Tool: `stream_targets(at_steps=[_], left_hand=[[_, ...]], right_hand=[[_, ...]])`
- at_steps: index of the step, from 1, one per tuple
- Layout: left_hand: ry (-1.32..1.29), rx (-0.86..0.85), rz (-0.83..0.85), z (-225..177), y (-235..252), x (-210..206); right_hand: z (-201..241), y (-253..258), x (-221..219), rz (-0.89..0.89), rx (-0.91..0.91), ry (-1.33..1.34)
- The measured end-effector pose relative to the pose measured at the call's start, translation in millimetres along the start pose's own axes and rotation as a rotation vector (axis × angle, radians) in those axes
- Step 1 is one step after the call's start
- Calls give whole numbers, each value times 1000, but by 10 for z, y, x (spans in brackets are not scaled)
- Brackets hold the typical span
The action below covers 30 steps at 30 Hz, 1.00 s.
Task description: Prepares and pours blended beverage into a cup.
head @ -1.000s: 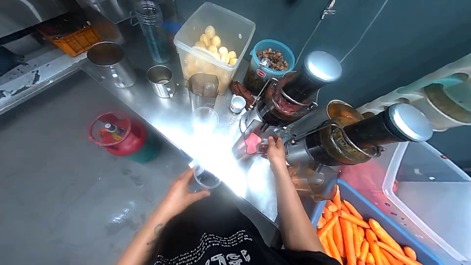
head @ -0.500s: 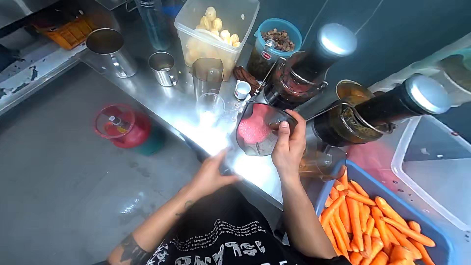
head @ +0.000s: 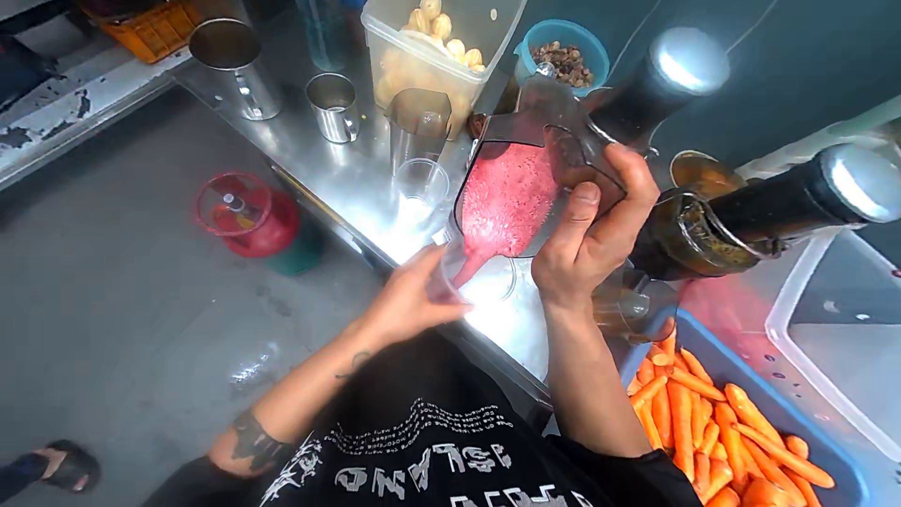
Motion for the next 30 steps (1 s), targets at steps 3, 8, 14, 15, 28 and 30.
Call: stream_targets(at_steps=[3, 8, 14, 15, 28, 30], left_hand=[[-11, -15, -24, -21, -34, 48], [4, -26, -68, -9, -68, 69], [-20, -24, -101, 8, -57, 45], [-17, -37, -107, 6, -56, 37], [-26, -64, -103, -19, -1, -61], [-32, -66, -105, -8, 6, -73]], right_hand=[[39, 9, -40, 1, 12, 9], [79, 1, -63, -17, 28, 52], [111, -2, -26, -35, 55, 72], [117, -6, -17, -38, 60, 65], [124, -34, 107, -68, 68, 20], [119, -35, 118, -71, 68, 16]])
Point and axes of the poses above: each hand's wrist, its own y-axis towards the middle knuckle, its own x-axis out of the back of the hand, z = x × y, the point moved 10 cm from there along y, towards the middle knuckle, and after that the axes turned 10 degrees about -x, right-handed, at the moved point
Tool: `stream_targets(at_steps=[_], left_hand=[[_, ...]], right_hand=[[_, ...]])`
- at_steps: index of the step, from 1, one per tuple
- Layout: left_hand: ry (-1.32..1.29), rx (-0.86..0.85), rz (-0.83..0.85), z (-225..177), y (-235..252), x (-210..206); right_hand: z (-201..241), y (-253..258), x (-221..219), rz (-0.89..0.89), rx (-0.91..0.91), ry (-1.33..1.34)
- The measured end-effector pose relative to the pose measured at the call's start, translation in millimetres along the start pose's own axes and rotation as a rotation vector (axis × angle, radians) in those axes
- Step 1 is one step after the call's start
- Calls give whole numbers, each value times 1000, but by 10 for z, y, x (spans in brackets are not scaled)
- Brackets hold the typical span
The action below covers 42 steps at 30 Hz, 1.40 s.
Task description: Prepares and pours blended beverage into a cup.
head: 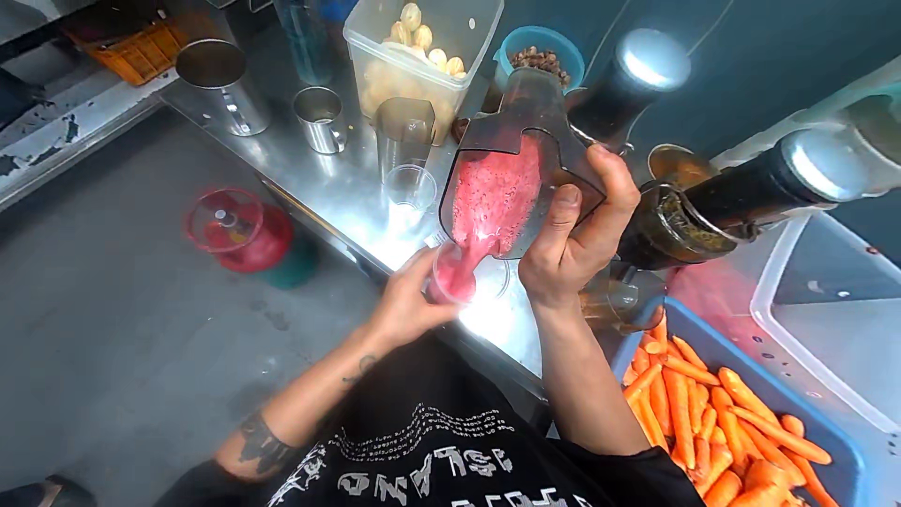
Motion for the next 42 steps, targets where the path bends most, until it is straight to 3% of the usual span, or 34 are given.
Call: stream_targets(at_steps=[4, 8, 19, 23, 31, 39, 42], left_hand=[[-23, -12, -5, 3, 13, -27], [-7, -7, -13, 34, 8, -45], [30, 49, -69, 239, 3, -88], [80, 53, -102, 432, -97, -98], [70, 70, -200, 763, -445, -28], [167, 186, -338, 646, -767, 257], [194, 204, -393, 419, -803, 396]], right_hand=[[-16, -10, 12, 2, -16, -25], [-47, -53, -10, 79, -161, -95], [-377, -146, -86, 105, -338, -29], [-719, -340, -137, 166, -607, 6], [-1848, -1140, -272, 247, -1196, 184], [-2560, -1560, -1, 322, -1413, 22], [-2630, -1456, 28, 470, -1255, 44]])
Point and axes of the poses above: each hand's wrist, its own y-axis towards the middle knuckle, its own x-axis out of the back of the hand, z = x × y, the point moved 10 cm from there along y, towards the middle knuckle, and after that the axes turned 10 degrees about -x, right-handed, at the moved point
